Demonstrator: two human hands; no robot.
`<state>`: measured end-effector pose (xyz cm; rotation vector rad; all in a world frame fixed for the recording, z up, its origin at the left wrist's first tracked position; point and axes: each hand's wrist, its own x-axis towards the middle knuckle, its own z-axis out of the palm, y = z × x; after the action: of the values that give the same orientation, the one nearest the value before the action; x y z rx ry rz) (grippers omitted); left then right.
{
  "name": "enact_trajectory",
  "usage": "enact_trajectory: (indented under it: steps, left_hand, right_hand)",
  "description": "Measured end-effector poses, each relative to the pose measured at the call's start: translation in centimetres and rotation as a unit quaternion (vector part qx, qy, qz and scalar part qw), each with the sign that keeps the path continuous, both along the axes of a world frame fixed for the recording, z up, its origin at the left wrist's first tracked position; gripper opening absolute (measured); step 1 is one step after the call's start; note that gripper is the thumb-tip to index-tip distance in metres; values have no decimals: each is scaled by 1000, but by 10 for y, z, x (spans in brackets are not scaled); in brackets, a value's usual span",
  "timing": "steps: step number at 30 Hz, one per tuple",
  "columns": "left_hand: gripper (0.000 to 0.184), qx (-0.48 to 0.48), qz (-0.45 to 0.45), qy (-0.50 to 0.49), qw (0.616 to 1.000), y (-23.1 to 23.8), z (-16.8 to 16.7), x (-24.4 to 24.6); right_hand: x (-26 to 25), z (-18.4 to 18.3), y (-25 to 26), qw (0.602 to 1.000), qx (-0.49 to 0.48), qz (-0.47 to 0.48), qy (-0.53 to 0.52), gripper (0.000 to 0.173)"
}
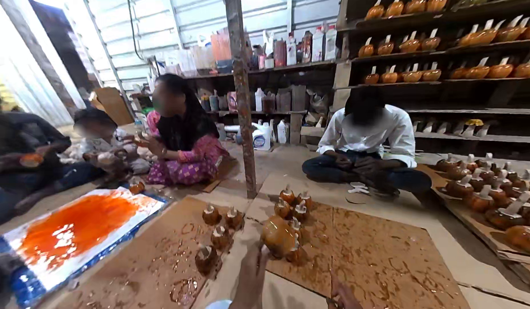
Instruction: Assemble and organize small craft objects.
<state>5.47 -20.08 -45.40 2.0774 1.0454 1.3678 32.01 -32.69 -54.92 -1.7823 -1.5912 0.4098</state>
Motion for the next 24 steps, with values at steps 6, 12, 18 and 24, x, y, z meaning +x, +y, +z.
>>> enact_trajectory:
  steps: [6, 12, 18, 24]
  left_hand:
    - [29, 105, 45, 195, 974, -27, -57, 27]
    - [21, 153, 17, 174, 973, -19, -62, 28]
    - [27, 34, -57, 228, 971, -36, -19, 18]
    - [16, 163, -47, 217, 961, -27, -57, 20]
  right_hand:
    - [3, 3, 5, 1000, -23, -20, -6, 75]
    - [4, 21, 3, 994, 35, -85, 50, 61]
    - [-20, 84, 16, 997, 66, -44, 4, 55]
    - [-31, 104, 36, 994, -66, 0, -82, 64]
